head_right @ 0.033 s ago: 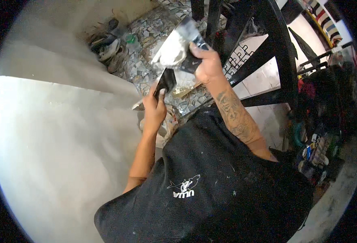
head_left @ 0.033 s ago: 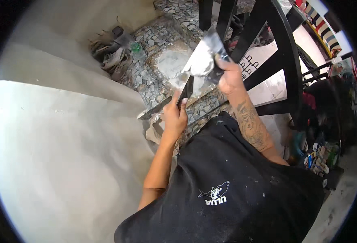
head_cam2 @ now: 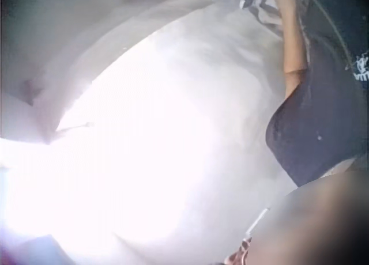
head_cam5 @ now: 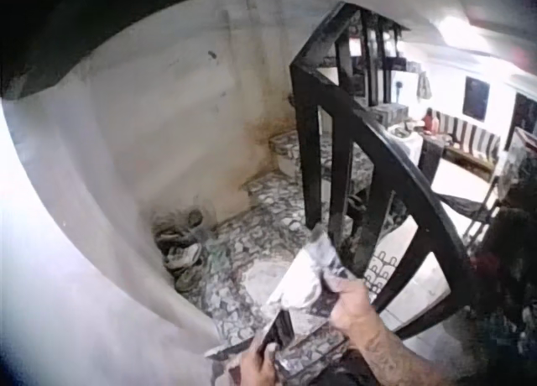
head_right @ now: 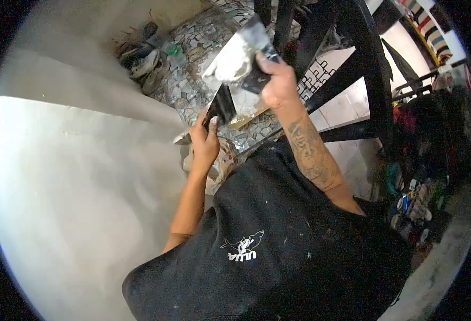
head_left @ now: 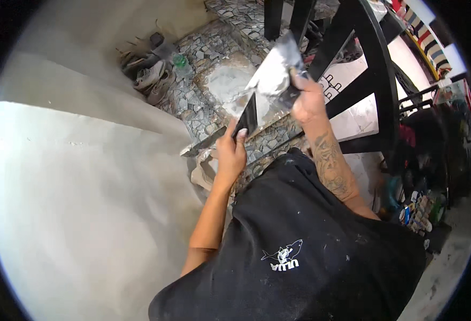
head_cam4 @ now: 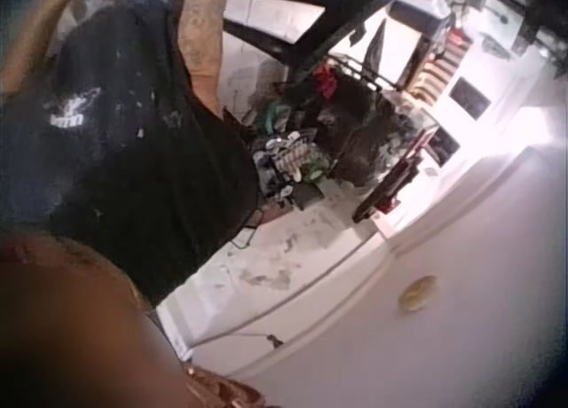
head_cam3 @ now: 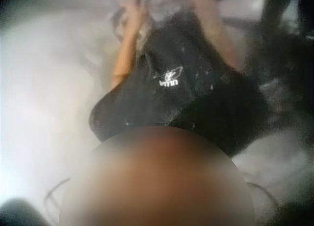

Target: Applying and smoothing wall putty or joint compound on a damaged wall surface using putty knives.

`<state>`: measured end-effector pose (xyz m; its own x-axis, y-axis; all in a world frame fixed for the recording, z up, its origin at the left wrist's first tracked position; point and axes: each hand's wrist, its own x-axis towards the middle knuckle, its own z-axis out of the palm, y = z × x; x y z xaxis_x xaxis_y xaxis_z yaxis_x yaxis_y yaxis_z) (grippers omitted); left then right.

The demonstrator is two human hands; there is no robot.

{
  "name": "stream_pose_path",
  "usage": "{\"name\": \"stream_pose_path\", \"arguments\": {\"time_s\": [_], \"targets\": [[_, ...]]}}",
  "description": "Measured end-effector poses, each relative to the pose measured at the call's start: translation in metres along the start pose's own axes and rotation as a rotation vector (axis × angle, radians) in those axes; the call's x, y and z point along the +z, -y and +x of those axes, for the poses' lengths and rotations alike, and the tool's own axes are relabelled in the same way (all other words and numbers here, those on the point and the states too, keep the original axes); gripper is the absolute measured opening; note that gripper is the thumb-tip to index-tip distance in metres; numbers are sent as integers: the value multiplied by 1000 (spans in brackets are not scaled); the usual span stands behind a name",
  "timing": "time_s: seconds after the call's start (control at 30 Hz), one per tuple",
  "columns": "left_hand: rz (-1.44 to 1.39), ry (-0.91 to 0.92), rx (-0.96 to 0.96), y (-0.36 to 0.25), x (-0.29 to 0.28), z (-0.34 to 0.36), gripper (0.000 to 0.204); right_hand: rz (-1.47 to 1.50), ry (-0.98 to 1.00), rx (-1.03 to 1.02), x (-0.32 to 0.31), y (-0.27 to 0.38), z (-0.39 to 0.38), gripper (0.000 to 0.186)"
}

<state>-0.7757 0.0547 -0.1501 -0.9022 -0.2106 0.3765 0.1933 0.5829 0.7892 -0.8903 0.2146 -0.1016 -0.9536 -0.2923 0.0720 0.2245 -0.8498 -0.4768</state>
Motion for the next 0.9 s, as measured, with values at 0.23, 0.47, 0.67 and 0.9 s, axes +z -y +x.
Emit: {"name": "stream_pose_path", "arguments": {"time_s": [0.23, 0.47, 0.67, 0.9], "targets": [[-1253, -363, -615, -7, -8, 11, 17, -136, 12, -173, -38, 24, 1, 39], [-1097, -383, -535, 7, 4, 25, 8, -76, -137, -31, -60, -37, 0, 34], [-912, -468, -499, 1, 8, 23, 5, -177, -72, -37, -49, -50, -1, 32], [-851, -467, -459, 9, 10, 19, 6, -182, -56, -23, -48, -58, 0, 28]]}}
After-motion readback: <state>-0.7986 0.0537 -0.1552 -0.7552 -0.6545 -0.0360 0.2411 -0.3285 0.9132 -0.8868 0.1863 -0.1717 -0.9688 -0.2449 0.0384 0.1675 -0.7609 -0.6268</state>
